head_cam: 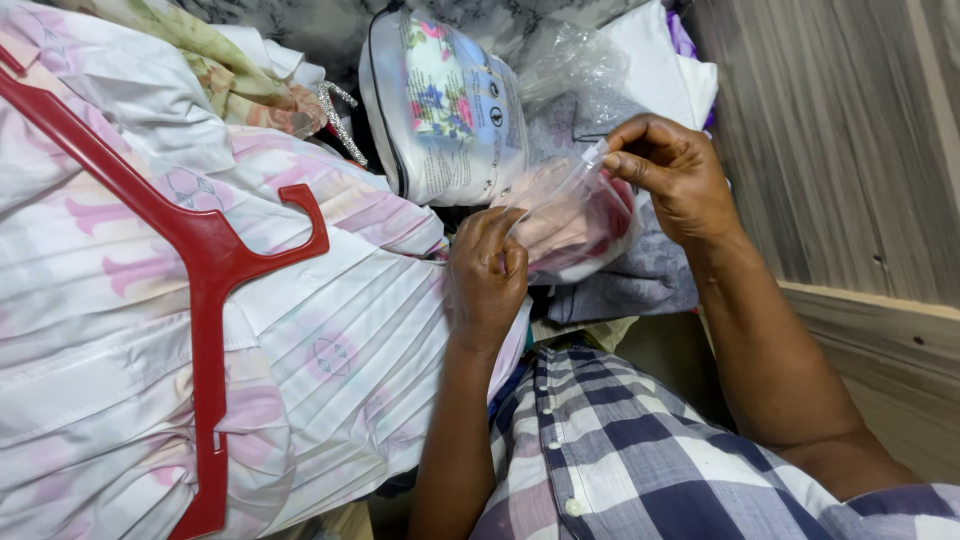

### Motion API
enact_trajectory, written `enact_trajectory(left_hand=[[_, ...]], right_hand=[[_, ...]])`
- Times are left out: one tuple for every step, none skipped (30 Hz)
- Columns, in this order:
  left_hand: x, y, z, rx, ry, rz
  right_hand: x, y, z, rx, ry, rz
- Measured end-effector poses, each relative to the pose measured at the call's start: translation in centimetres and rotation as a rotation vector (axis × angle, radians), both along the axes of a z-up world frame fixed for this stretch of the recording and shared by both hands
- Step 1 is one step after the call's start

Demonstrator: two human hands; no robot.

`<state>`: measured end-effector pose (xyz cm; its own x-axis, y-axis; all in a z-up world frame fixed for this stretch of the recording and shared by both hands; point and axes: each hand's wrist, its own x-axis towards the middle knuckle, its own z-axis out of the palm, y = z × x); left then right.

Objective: The person organizes clothing by packing small garments into a plastic bag, then unfolding, folding, and arranging shirts and other fabrics by hand.

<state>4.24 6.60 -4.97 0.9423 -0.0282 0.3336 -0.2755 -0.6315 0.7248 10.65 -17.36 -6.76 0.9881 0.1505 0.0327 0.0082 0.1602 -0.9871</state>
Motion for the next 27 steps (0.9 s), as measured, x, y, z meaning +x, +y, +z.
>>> enact_trajectory(left_hand=[[0.1, -0.2, 0.0, -0.023, 0.003, -0.041], [0.1, -0.3, 0.0, -0.045, 0.007, -0.082], [0.1, -0.5, 0.1, -0.046, -0.007, -0.092], [0.1, -0.7, 0.2, -0.085, 0.015, -0.103], [-0.2, -0.9, 0.3, -0.123, 0.045, -0.115], [-0.4, -1.0, 0.4, -0.123, 0.040, -0.126], [-0.5, -1.2, 0.6, -0.122, 0.091, -0.104], [-0.5, -1.3, 0.9, -0.120, 0.142, -0.082], [-0.5, -1.5, 1.3, -0.116, 0.137, -0.090], [-0.4, -1.8, 1.8, -0.125, 0.074, -0.107], [-0.3, -2.1, 2.5, -0.134, 0.011, -0.122], [-0.2, -2.5, 3.2, -0.130, 0.008, -0.127], [-0.4, -3.0, 3.9, -0.043, -0.134, -0.150], [-0.4, -3.4, 4.5, 0.045, -0.276, -0.175], [-0.2, -4.0, 5.1, 0.049, -0.277, -0.171], [0.0, -4.7, 5.5, 0.032, -0.246, -0.196], [0.2, -5.1, 5.7, 0.015, -0.212, -0.222], [0.3, -5.4, 5.8, 0.019, -0.211, -0.219], [0.7, -5.7, 5.8, -0.022, -0.168, -0.201], [0.8, -6.0, 5.7, -0.063, -0.126, -0.183], [0.7, -6.2, 5.5, -0.062, -0.124, -0.185], [0.7, -6.3, 5.3, -0.104, -0.138, -0.175], [0.7, -6.5, 5.1, -0.145, -0.154, -0.165], [0.7, -6.8, 5.0, -0.144, -0.154, -0.167], [0.5, -7.2, 4.9, -0.174, -0.138, -0.146], [0.5, -7.5, 4.8, -0.204, -0.121, -0.125], [0.6, -7.7, 4.7, -0.208, -0.116, -0.135]], right_hand=[[-0.2, -0.1, 1.0, 0.018, -0.037, 0.011], [-0.5, -0.1, 1.9, 0.016, -0.048, 0.000], [-0.7, 0.0, 2.8, 0.030, -0.054, 0.012], [-0.8, 0.1, 3.6, 0.044, -0.059, 0.024], [-1.4, 0.0, 4.2, 0.043, -0.066, 0.013], [-2.1, 0.0, 4.6, 0.024, -0.022, 0.015], [-2.6, -0.2, 4.8, 0.006, 0.021, 0.019], [-2.8, -0.3, 4.9, 0.006, 0.013, 0.010], [-3.0, -0.2, 4.6, -0.036, -0.026, -0.022], [-3.2, -0.1, 4.4, -0.078, -0.064, -0.055], [-3.3, -0.1, 4.1, -0.075, -0.068, -0.060], [-3.5, -0.1, 3.9, -0.050, -0.086, -0.077], [-3.7, 0.0, 3.7, -0.024, -0.100, -0.088], [-3.9, 0.0, 3.6, -0.021, -0.100, -0.088], [-4.1, 0.1, 3.7, -0.041, -0.112, -0.057], [-4.2, 0.2, 3.7, -0.061, -0.124, -0.026], [-4.3, 0.3, 3.8, -0.057, -0.123, -0.022], [-4.4, 0.4, 3.9, -0.094, -0.149, -0.013], [-4.4, 0.3, 3.9, -0.133, -0.180, -0.007], [-4.4, 0.3, 3.9, -0.132, -0.182, -0.008], [-4.5, 0.3, 3.8, -0.070, -0.160, -0.012], [-4.6, 0.3, 3.7, -0.009, -0.138, -0.016], [-4.5, 0.2, 3.6, -0.008, -0.139, -0.018], [-4.4, 0.0, 3.5, -0.017, -0.165, -0.004], [-4.3, -0.2, 3.4, -0.028, -0.188, 0.006], [-4.2, -0.2, 3.2, -0.029, -0.185, -0.001], [-4.1, -0.1, 3.0, -0.077, -0.207, -0.032]])
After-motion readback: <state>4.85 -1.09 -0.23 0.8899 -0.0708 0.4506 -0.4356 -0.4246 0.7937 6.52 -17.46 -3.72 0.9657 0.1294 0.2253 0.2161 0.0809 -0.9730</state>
